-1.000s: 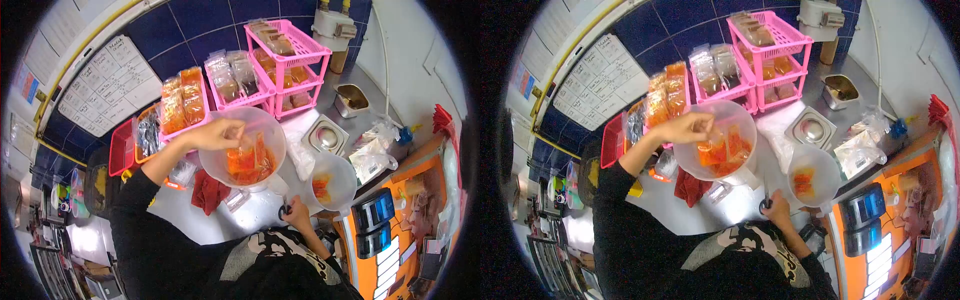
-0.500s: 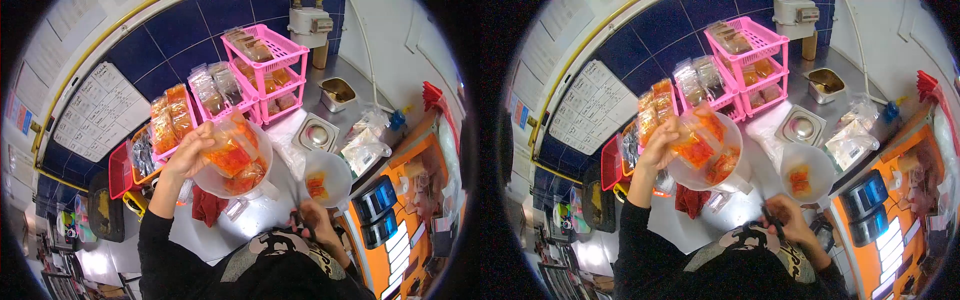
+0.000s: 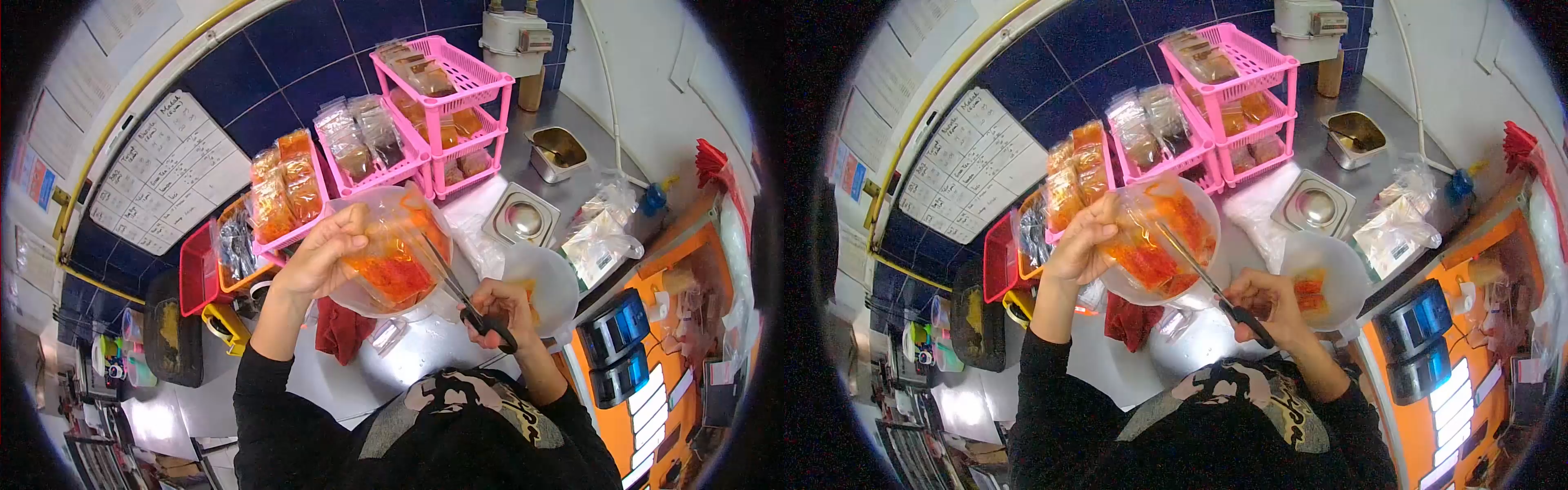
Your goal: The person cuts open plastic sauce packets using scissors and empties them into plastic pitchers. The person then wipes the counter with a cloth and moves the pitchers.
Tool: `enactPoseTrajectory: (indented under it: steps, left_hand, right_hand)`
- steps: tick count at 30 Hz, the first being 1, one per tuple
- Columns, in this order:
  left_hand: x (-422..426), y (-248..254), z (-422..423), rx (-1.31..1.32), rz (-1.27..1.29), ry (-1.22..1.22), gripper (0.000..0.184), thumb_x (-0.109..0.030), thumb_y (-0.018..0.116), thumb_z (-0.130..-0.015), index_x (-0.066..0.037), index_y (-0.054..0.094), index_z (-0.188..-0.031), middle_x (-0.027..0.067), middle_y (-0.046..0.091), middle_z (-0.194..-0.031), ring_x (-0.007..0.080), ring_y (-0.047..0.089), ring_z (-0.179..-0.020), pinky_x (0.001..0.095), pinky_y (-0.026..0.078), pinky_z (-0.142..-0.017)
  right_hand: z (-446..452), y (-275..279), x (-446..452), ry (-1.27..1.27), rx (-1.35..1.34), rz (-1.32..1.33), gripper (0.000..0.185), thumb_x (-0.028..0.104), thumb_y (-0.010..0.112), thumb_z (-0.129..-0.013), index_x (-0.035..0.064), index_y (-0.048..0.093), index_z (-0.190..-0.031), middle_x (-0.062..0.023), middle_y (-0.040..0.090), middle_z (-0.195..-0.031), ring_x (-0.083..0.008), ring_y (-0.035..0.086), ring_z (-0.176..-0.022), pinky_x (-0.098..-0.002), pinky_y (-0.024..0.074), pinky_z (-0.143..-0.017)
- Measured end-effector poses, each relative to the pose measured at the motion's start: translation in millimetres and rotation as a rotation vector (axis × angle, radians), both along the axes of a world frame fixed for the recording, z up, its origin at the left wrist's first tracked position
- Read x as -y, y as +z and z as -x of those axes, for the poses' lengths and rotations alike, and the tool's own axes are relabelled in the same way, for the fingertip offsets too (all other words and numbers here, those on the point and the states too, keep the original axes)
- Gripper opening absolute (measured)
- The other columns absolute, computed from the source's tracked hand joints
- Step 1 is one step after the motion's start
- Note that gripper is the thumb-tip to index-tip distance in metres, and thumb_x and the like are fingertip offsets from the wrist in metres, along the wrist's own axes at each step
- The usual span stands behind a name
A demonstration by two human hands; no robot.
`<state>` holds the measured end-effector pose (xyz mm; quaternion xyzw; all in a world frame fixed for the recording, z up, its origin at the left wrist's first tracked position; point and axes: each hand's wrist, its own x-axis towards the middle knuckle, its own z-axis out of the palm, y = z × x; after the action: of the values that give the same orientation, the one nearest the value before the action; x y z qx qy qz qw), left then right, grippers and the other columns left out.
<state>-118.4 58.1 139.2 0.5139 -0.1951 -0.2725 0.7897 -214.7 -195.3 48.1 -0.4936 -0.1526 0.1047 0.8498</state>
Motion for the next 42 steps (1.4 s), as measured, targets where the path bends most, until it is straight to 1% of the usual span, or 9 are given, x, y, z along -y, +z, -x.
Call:
enactPoseTrajectory:
  steps: [4,11,16,22,24,28,30,40,42]
  left_hand:
    - [16.0,15.2,11.1,-0.069,0.034,0.035,0.020,-0.008,0.050,-0.084,-0.011,0.032,-0.075,0.0033,0.052,-0.091,0.0070,0.050,-0.084,0.0205,0.041,-0.074]
    - [2.3,-0.5,-7.6,0.025,0.061,-0.152,0.018,-0.003,0.053,-0.082,-0.010,0.036,-0.083,0.0130,0.054,-0.114,0.0098,0.052,-0.094,0.0227,0.041,-0.080]
    - [10.5,20.4,-7.1,0.359,-0.192,-0.084,0.032,0.002,0.063,-0.077,-0.005,0.045,-0.101,0.0044,0.057,-0.092,0.0100,0.057,-0.089,0.0223,0.044,-0.074]
    - [23.2,22.0,-5.1,0.522,-0.307,0.071,0.022,-0.001,0.066,-0.076,0.000,0.056,-0.096,0.0051,0.059,-0.095,0.0100,0.058,-0.088,0.0236,0.047,-0.079]
    - [24.0,21.7,-3.5,0.536,-0.319,0.089,0.022,-0.001,0.066,-0.076,0.000,0.057,-0.096,0.0054,0.059,-0.095,0.0101,0.058,-0.089,0.0237,0.047,-0.079]
    - [26.6,22.5,0.8,0.595,-0.361,0.148,0.023,-0.002,0.067,-0.076,0.000,0.058,-0.096,0.0057,0.060,-0.095,0.0090,0.057,-0.087,0.0224,0.046,-0.076]
    - [27.1,23.6,2.5,0.616,-0.403,0.163,0.023,-0.002,0.067,-0.075,0.000,0.058,-0.096,0.0052,0.061,-0.095,0.0083,0.057,-0.086,0.0216,0.046,-0.075]
    - [29.8,20.4,6.4,0.629,-0.419,0.207,0.021,-0.003,0.068,-0.075,-0.002,0.059,-0.094,0.0039,0.062,-0.095,0.0039,0.053,-0.074,0.0183,0.044,-0.067]
    - [29.7,19.6,6.0,0.624,-0.403,0.200,0.022,-0.003,0.068,-0.075,-0.002,0.059,-0.095,0.0038,0.062,-0.095,0.0040,0.053,-0.074,0.0183,0.044,-0.067]
  right_hand:
    - [-3.2,0.1,-0.3,0.012,0.003,0.024,0.056,0.033,0.086,-0.052,0.0023,0.057,-0.089,0.0022,0.054,-0.076,-0.0043,0.051,-0.064,-0.0169,0.0362,-0.055]
    - [-2.5,5.2,-0.1,-0.084,0.068,0.054,0.069,0.047,0.081,-0.050,-0.0038,0.054,-0.087,-0.0043,0.055,-0.061,-0.0089,0.052,-0.047,-0.0189,0.0369,-0.042]
    - [-1.1,3.6,5.2,0.055,-0.019,0.044,0.061,0.038,0.085,-0.050,0.0035,0.056,-0.091,0.0030,0.054,-0.074,-0.0040,0.050,-0.064,-0.0170,0.0372,-0.058]
    - [-1.9,-0.1,2.0,0.025,0.016,0.081,0.061,0.040,0.085,-0.050,0.0031,0.056,-0.089,0.0032,0.053,-0.071,-0.0034,0.049,-0.062,-0.0166,0.0350,-0.055]
    - [-2.3,0.8,-1.0,-0.013,0.089,0.029,0.070,0.048,0.081,-0.051,-0.0053,0.052,-0.087,-0.0061,0.056,-0.063,-0.0098,0.052,-0.045,-0.0192,0.0397,-0.040]
    - [-0.8,4.6,0.6,0.006,0.074,0.005,0.070,0.047,0.081,-0.052,-0.0052,0.051,-0.088,-0.0061,0.055,-0.062,-0.0099,0.051,-0.045,-0.0193,0.0394,-0.040]
    - [1.2,8.4,1.2,0.018,-0.015,-0.009,0.063,0.044,0.084,-0.051,0.0012,0.056,-0.088,0.0008,0.054,-0.072,-0.0045,0.050,-0.060,-0.0166,0.0356,-0.053]
    - [1.7,2.8,-2.1,-0.033,0.007,0.019,0.058,0.040,0.084,-0.054,0.0014,0.055,-0.086,0.0008,0.055,-0.073,-0.0048,0.050,-0.062,-0.0167,0.0358,-0.056]
    - [2.0,8.6,-7.3,-0.112,0.001,0.062,0.067,0.048,0.079,-0.054,-0.0027,0.050,-0.086,-0.0058,0.053,-0.056,-0.0098,0.048,-0.041,-0.0202,0.0363,-0.039]
